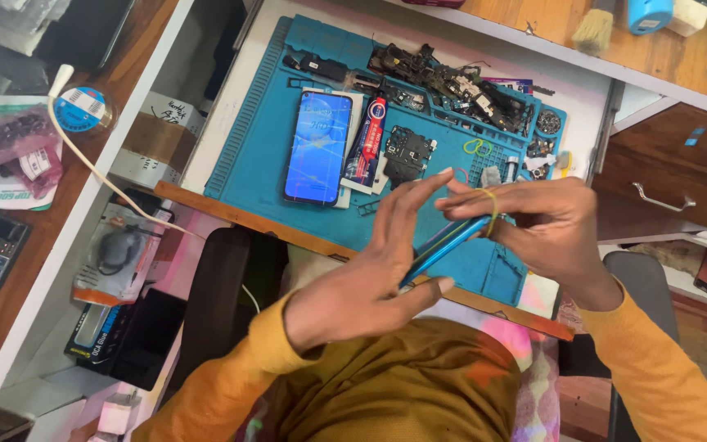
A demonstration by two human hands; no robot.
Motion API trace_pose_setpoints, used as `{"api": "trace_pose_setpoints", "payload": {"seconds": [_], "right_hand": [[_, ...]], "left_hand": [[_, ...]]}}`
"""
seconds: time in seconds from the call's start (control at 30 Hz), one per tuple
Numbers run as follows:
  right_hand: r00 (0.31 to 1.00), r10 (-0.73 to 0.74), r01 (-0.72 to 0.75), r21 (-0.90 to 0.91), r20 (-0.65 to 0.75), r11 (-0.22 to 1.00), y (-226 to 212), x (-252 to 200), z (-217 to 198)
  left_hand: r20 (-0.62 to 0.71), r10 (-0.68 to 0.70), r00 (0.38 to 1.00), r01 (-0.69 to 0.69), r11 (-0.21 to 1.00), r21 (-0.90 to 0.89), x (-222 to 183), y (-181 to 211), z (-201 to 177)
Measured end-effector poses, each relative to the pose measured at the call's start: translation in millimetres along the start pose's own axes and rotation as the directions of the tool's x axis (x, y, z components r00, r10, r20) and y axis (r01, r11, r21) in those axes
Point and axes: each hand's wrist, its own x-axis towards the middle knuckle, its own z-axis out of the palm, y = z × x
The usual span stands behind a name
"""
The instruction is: The person applies adhesive to a phone frame using a tube, joins the back panel and frame together, and secures them with rubber bands before handling the internal motherboard and small components.
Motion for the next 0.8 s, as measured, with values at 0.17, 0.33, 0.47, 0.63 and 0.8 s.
{"api": "trace_pose_setpoints", "payload": {"seconds": [0.17, 0.33, 0.47, 0.63, 0.8], "right_hand": [[0.952, -0.265, 0.271, 0.02, -0.154, 0.962, -8.6, -2.8, 0.8], [0.937, -0.28, 0.287, 0.007, -0.207, 0.958, -12.9, -7.5, 2.3], [0.955, -0.204, 0.197, -0.057, -0.215, 0.979, -12.2, -9.3, 4.2], [0.938, 0.15, -0.136, 0.064, -0.312, 0.989, -6.8, -6.9, 11.6], [0.957, 0.24, -0.223, 0.117, -0.161, 0.968, -10.6, -7.7, 23.7]], "left_hand": [[-0.115, -0.174, 0.978, 0.166, 0.983, -0.079, -7.7, 14.3, -28.0], [-0.382, 0.057, 0.923, -0.045, 0.998, 0.039, -24.4, 11.3, -32.2], [-0.484, 0.043, 0.874, 0.04, 0.987, 0.159, -28.8, 16.5, -24.1], [-0.377, 0.253, 0.891, 0.064, 0.752, 0.657, -21.5, 36.8, -29.8], [-0.148, 0.182, 0.972, 0.034, 0.514, 0.857, -14.5, 29.5, -30.8]]}}
